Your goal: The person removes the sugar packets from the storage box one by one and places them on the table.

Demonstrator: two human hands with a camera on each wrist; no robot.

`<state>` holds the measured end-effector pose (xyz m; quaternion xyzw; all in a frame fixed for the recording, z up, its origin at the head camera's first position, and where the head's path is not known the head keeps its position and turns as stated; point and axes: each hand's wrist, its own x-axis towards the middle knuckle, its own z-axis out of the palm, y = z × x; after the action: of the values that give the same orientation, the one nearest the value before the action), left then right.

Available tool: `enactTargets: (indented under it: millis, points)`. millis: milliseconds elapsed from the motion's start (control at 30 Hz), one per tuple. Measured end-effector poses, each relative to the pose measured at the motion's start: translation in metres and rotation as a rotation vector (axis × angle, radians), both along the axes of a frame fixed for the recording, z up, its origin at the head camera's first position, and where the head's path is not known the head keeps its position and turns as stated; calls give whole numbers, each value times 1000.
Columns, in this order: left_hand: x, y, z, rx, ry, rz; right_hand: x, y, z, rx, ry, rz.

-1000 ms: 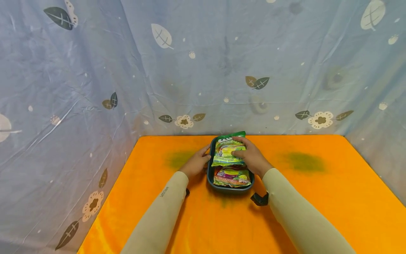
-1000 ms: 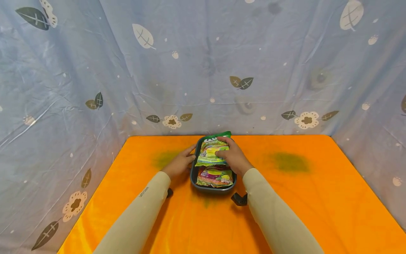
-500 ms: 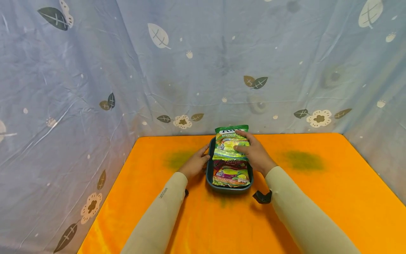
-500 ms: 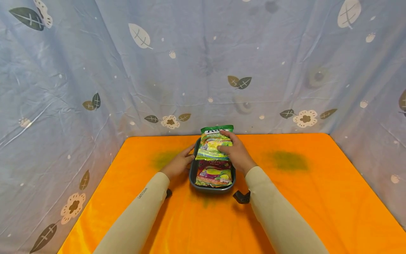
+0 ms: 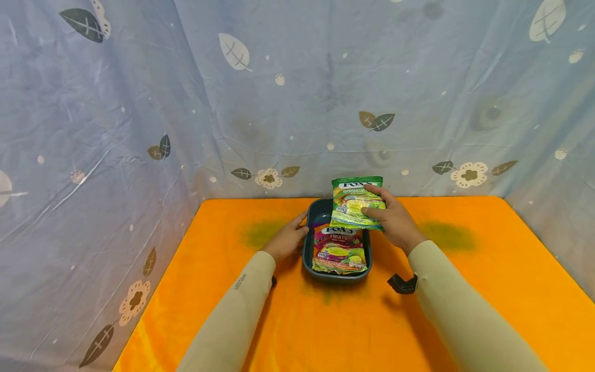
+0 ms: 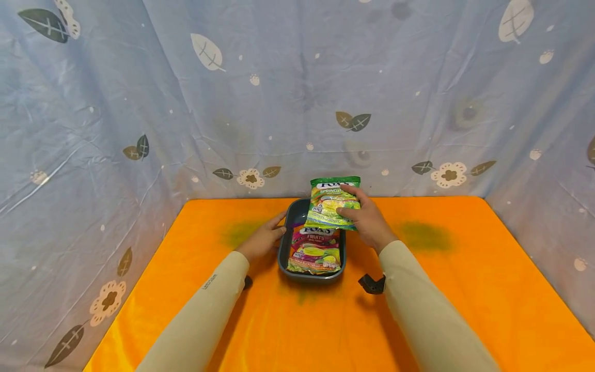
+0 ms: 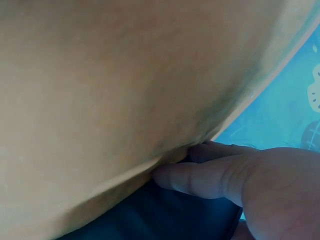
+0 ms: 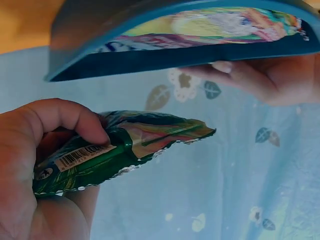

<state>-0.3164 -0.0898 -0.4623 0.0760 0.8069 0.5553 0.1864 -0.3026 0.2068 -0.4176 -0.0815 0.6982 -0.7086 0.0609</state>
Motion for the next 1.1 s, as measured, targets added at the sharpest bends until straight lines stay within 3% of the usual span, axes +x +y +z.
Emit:
enactTargets:
  millis: [233,533,700,867,1100]
  points:
    - [-2,0,-2,59,-33,-6,-3,22,1,-111,-28,33]
    - [-2,-1,0,29,-14,3,-5,49,5,-156,-54,18]
    - [-1,-2,1,17,-7,5,-3,61,5,-83,-65,-5]
    - [-2,-1,0,-38,21,3,-6,79,-9,73,-56,-67]
    - [-1,0,0,-95,57,-2,-7,99,-25,152,-48,-87]
